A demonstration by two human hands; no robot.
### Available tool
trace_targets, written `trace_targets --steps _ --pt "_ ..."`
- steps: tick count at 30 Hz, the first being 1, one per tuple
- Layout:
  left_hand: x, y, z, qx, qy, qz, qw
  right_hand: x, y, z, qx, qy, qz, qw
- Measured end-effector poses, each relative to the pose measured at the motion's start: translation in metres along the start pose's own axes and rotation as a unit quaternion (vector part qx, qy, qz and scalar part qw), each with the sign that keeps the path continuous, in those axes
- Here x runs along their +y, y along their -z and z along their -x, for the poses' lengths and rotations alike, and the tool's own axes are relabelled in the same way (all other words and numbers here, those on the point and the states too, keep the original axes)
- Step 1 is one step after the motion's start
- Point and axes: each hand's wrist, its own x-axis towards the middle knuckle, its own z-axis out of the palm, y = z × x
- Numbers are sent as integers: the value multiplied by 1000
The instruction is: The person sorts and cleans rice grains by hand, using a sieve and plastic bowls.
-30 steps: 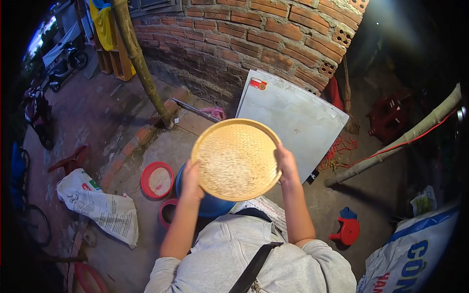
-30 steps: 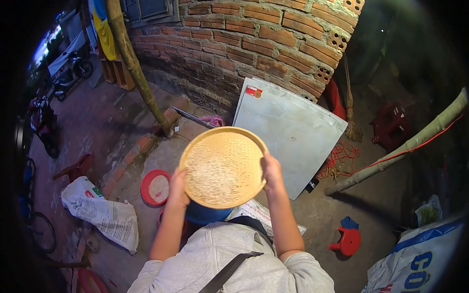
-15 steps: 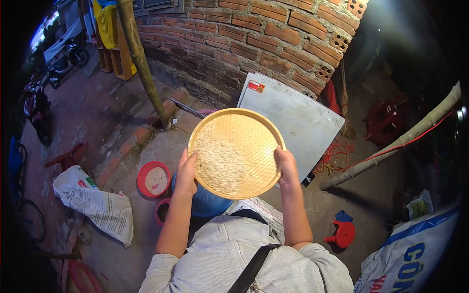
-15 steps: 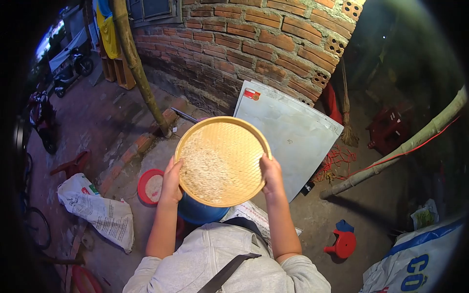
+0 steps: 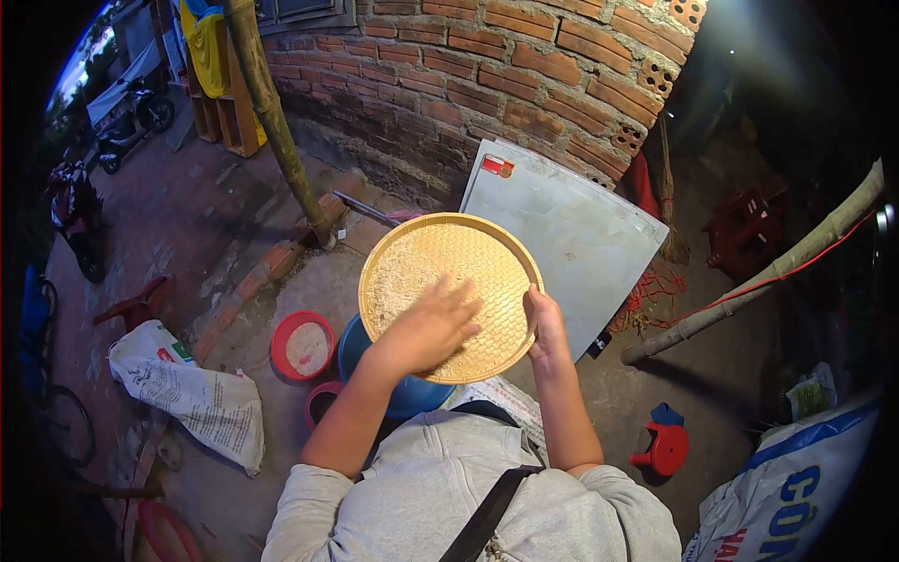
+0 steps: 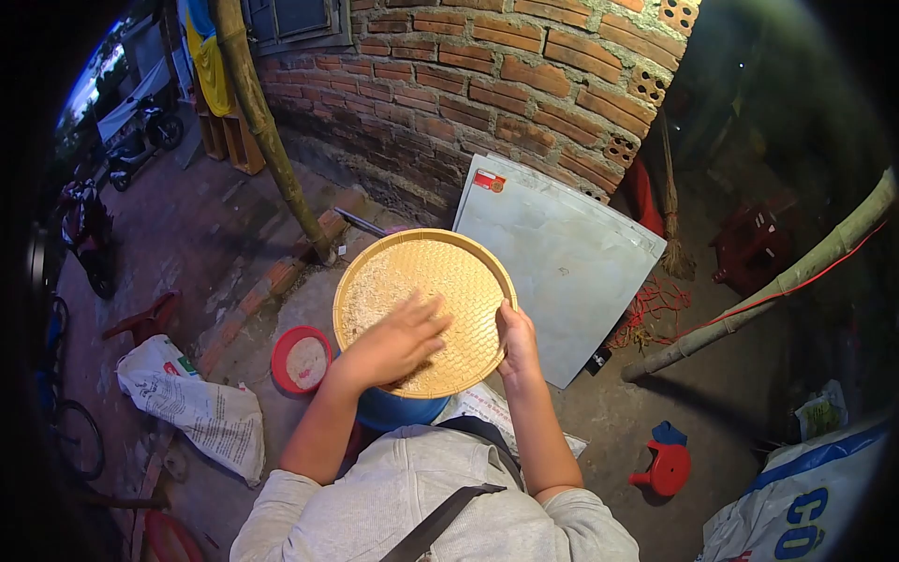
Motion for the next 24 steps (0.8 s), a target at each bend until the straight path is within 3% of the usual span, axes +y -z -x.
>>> trace_targets --steps 3,4,8,10,15,17,24 --pt "11 0 0 -45 -62 61 995 -2 -3 0 -5 3 4 1000" --pt "11 -9 3 33 -97 35 994 -2 -4 -1 -5 3 4 1000" --pt "1 -7 8 65 -90 60 992 -4 -7 -1 4 -13 36 999" --pt "-5 -1 15 43 -17 54 997 -1 -14 -1 0 -27 44 999" --pt "-29 12 56 92 49 82 991 26 -34 -12 -53 -92 51 993" --pt "-35 26 84 139 66 162 975 43 -51 -19 -80 -134 51 986" --pt "-7 77 208 364 295 105 877 103 -142 -6 -172 -301 66 936"
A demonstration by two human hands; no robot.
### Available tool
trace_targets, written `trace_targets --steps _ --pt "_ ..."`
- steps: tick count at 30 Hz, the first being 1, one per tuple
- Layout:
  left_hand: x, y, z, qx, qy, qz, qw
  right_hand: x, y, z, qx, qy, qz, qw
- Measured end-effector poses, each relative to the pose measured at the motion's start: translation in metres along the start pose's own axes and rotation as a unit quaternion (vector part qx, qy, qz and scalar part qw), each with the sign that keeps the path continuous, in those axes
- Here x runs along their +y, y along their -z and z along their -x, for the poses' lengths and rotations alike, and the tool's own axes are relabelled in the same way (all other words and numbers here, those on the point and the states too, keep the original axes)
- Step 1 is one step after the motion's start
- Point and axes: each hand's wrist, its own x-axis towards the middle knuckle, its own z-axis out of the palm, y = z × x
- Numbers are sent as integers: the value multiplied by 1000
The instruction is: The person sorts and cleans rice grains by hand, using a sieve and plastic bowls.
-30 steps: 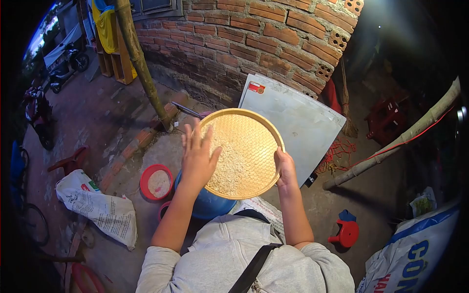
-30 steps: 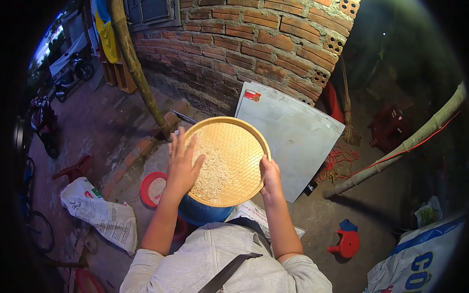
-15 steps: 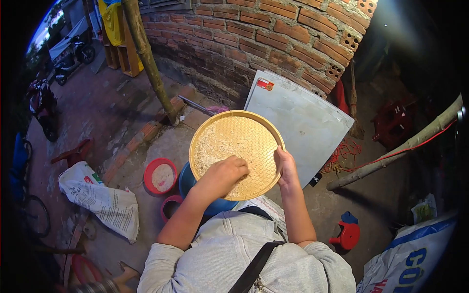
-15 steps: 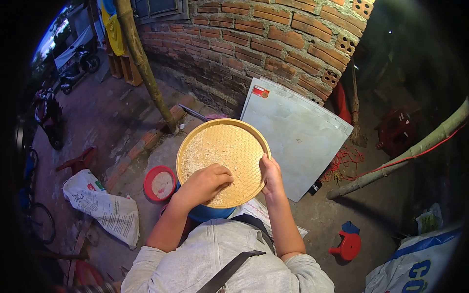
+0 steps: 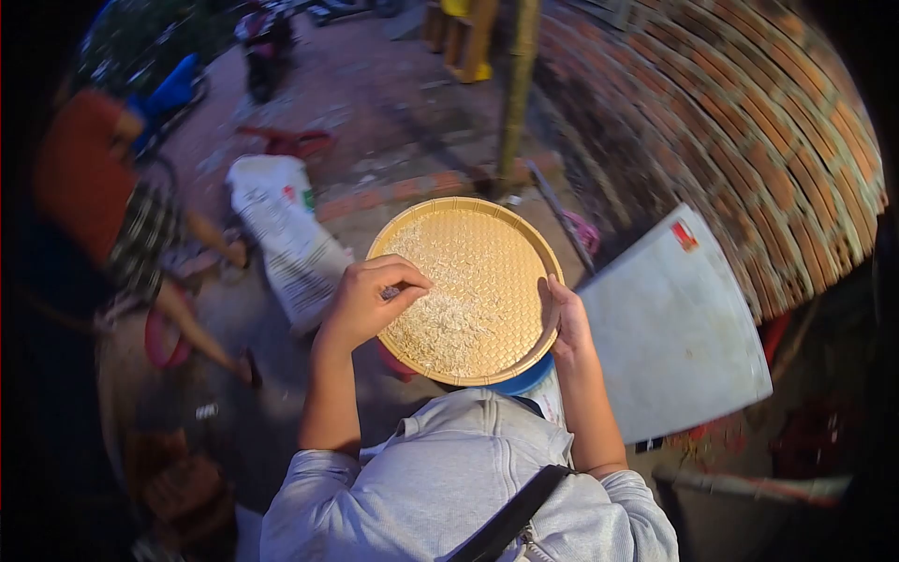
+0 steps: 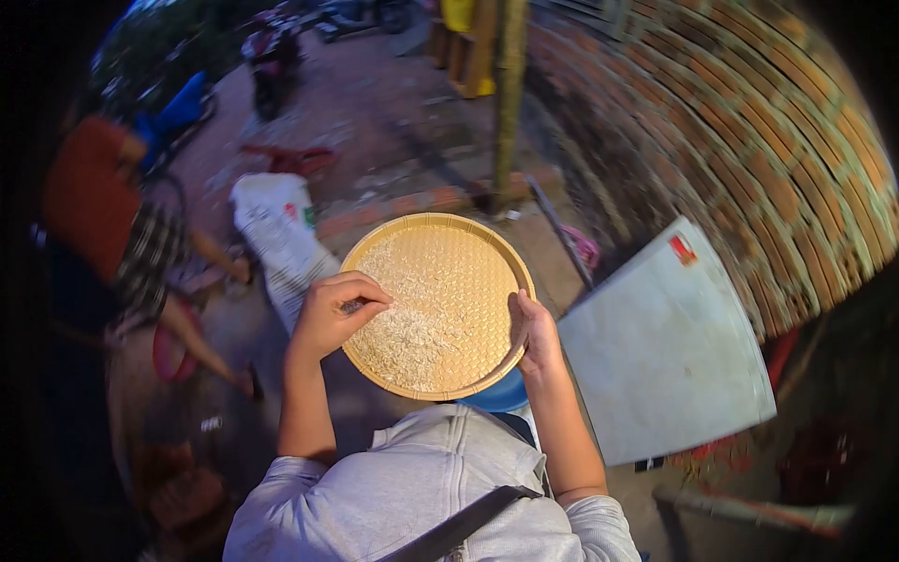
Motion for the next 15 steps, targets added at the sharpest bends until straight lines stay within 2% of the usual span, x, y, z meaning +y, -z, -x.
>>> trace_targets --steps 3,5,8,11,15 --pt "-5 29 41 83 56 14 995 16 -39 -13 -53 -72 28 996" --pt "-2 38 68 176 112 179 961 31 -57 -24 -118 -93 48 987" --pt "-7 42 98 267 146 134 943 53 -81 -38 -174 -143 61 972" --pt "-6 38 111 292 192 105 931 59 -95 -41 -190 -163 85 964" --pt "-12 42 121 301 209 109 924 78 -89 -49 -182 -200 68 960"
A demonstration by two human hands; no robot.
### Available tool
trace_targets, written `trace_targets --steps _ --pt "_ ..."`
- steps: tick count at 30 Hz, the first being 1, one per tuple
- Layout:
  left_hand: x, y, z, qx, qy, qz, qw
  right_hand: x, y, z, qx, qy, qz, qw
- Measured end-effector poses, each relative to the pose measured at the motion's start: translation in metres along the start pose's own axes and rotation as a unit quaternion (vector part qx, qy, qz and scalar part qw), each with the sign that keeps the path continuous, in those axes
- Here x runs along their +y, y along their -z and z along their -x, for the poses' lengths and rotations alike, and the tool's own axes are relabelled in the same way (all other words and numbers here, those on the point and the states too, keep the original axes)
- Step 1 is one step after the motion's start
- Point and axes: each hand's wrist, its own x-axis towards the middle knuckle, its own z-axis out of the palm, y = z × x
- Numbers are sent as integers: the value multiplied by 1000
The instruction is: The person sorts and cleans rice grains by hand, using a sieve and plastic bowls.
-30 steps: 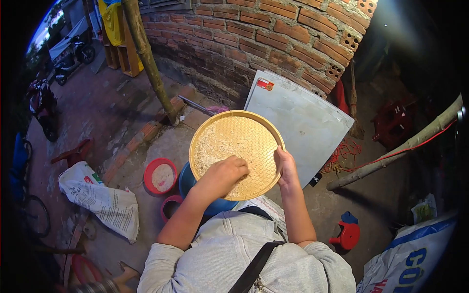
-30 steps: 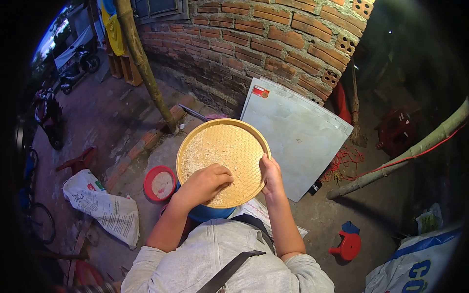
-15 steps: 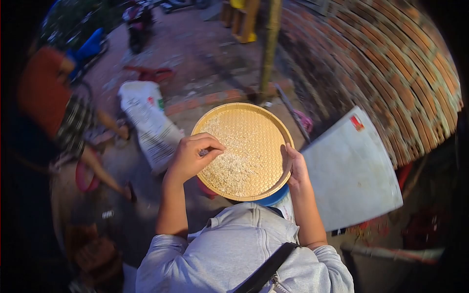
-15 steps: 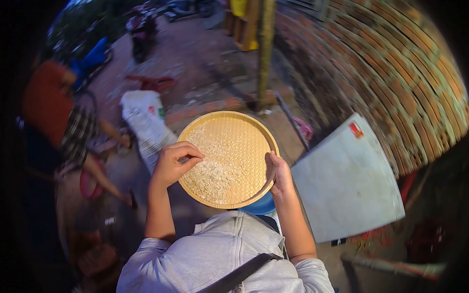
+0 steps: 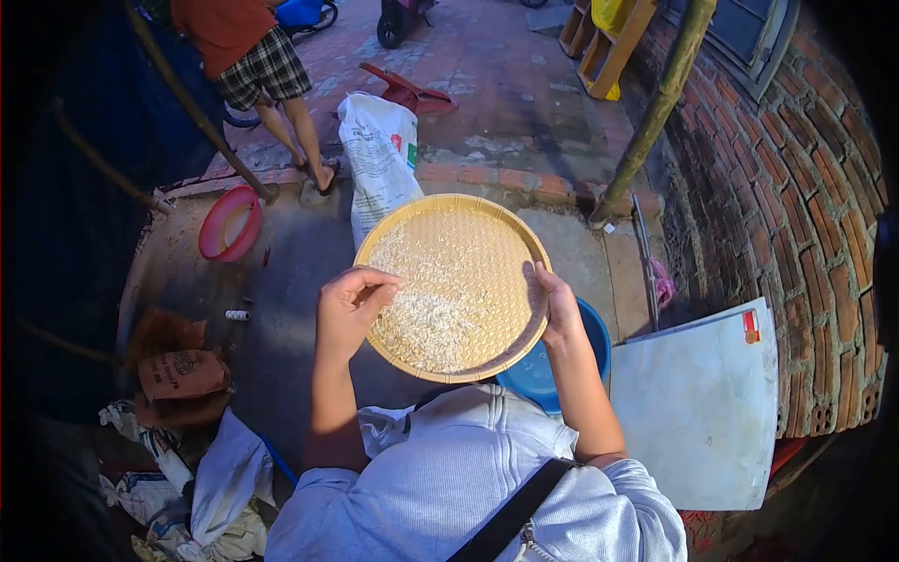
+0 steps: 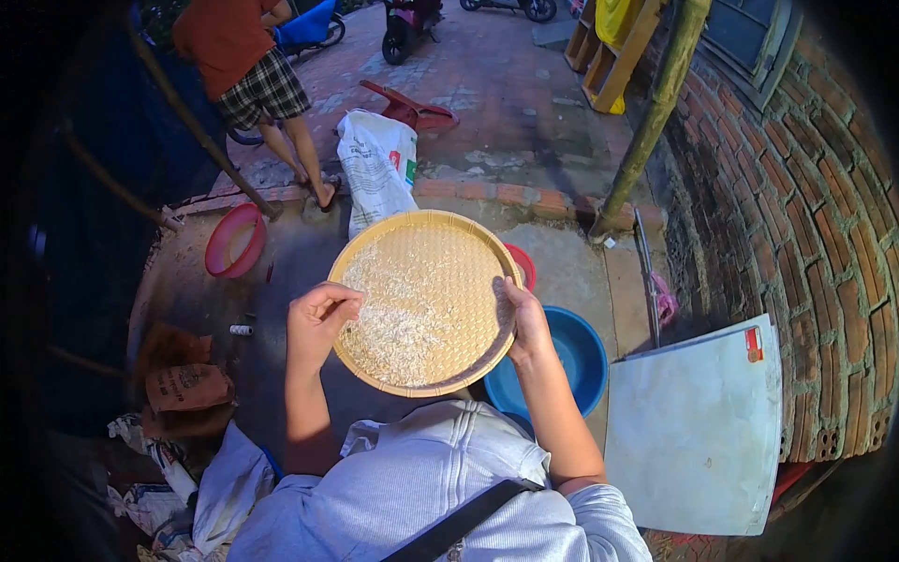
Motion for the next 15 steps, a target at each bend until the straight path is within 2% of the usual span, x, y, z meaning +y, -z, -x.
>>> trace_targets --steps 4,7,8,10,12,14,15 --pt "-17 6 -17 5 32 19 999 5 19 6 59 37 -26 997" --pt "-35 -7 -40 48 51 78 994 -7 51 18 100 121 -13 987" --pt "-48 -12 -49 35 57 80 995 -13 62 24 115 142 -22 983" --pt "-86 -23 -65 58 126 91 986 -17 94 30 150 193 -44 969" --pt "-143 -34 -71 38 151 86 984 -22 114 49 188 220 -69 955" --pt "-202 -47 -70 5 238 89 967 -25 143 64 218 254 -89 938" --pt "-234 -54 -66 -8 257 94 962 -30 135 80 240 255 -73 934"
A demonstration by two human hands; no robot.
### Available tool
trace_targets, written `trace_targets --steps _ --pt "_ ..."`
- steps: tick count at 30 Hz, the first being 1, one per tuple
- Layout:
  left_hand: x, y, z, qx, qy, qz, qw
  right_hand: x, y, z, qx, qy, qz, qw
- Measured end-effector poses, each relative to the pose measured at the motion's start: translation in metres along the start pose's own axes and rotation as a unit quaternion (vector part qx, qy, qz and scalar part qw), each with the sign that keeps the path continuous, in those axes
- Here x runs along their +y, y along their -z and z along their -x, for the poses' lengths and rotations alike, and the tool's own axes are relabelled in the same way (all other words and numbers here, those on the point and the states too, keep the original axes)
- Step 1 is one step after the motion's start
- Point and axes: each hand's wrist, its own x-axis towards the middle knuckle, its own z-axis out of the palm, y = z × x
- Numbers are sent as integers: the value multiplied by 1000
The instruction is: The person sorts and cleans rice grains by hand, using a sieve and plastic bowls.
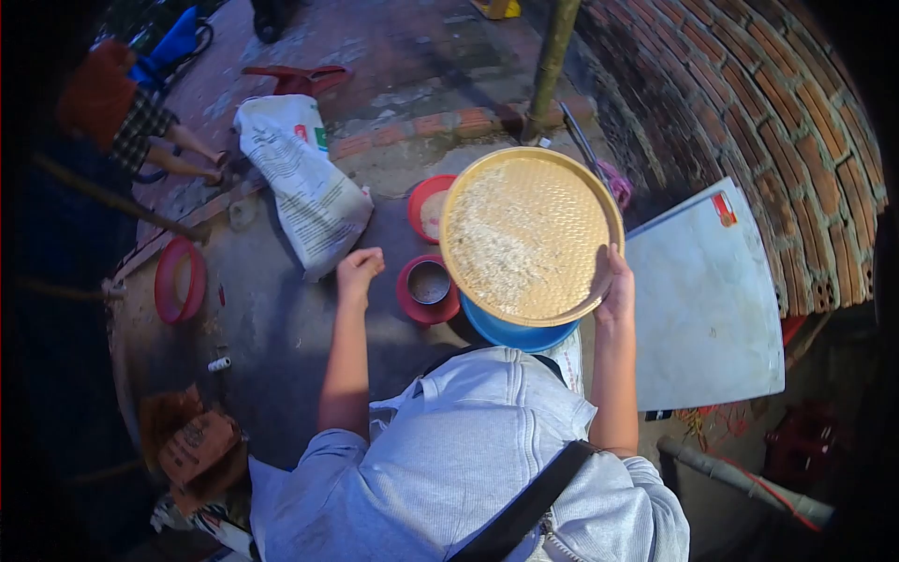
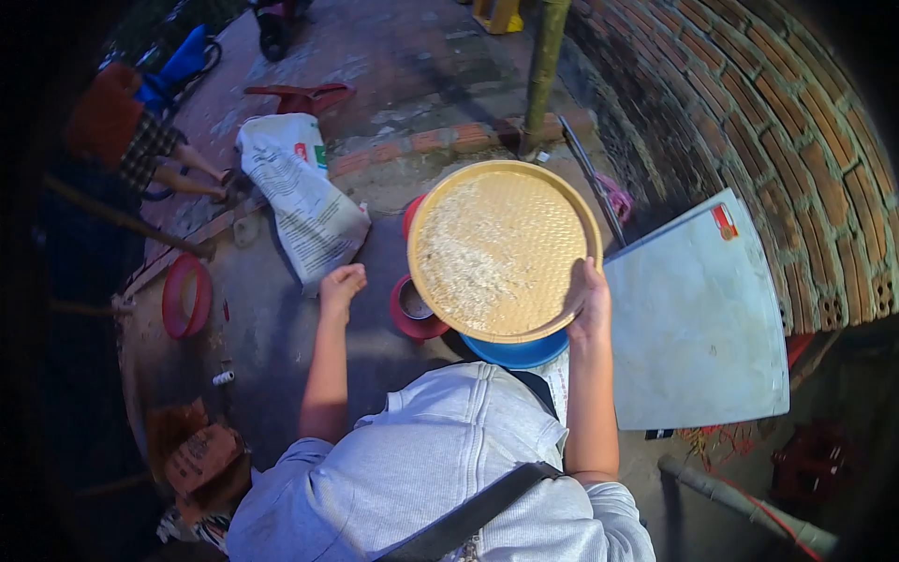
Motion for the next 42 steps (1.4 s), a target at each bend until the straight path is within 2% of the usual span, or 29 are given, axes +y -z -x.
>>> trace_targets --steps 3,5,7,8,9,12,14,16,18,19,21,23,24,26,29,31,32,33,34,35,36,37,39,40,42 --pt "-75 -15 -23 4 62 -10 998 -21 20 18 62 35 9 997" --pt "-103 -26 -32 -20 89 -39 995 -28 38 23 65 51 5 997" --pt "-123 -34 -34 -26 56 -235 970 -27 51 27 69 54 -4 996" --pt "-132 -38 -40 -2 144 -294 945 -28 54 29 74 54 -5 996" --pt "-135 -39 -41 -5 146 -293 945 -28 54 31 76 55 -3 996" --pt "-131 -44 -38 -13 116 -228 967 -28 51 34 94 62 0 994" --pt "-88 -50 -22 -102 150 -109 977 -25 47 34 91 51 5 994" --pt "-36 -69 7 -132 156 12 979 -18 50 25 83 31 3 996" --pt "14 -80 34 -217 156 128 955 -10 41 20 58 10 -6 998" --pt "30 -81 43 -211 150 130 957 -3 37 17 50 8 -6 999" --pt "53 -83 57 -358 172 257 881 12 28 9 1 6 18 1000" --pt "63 -95 73 -249 119 278 920 23 4 13 -28 -7 43 999" --pt "81 -96 86 -192 98 218 952 27 -7 14 -39 -19 36 998" --pt "88 -84 91 -154 64 209 964 31 -28 19 -62 -34 29 997" --pt "95 -71 97 -103 27 214 971 29 -51 22 -89 -51 102 989" --pt "96 -61 98 -54 26 221 973 32 -63 18 -121 34 208 970" --pt "97 -56 101 -47 18 224 973 38 -72 18 -130 167 281 936" --pt "100 -53 105 -27 0 231 973 36 -84 21 -142 168 279 935" --pt "103 -49 108 -7 -18 238 971 29 -99 28 -149 369 457 796" --pt "104 -47 110 -1 -26 240 970 22 -111 33 -140 539 589 586" --pt "105 -44 112 14 -33 239 970 19 -121 35 -197 516 624 552" --pt "106 -42 114 30 -39 238 970 18 -129 41 -204 520 619 551" --pt "110 -38 119 41 -42 240 969 22 -142 58 -308 437 691 486" --pt "112 -37 121 44 -38 241 969 25 -144 59 -304 462 694 460" --pt "116 -32 125 39 -41 257 965 23 -152 67 -322 464 684 461"
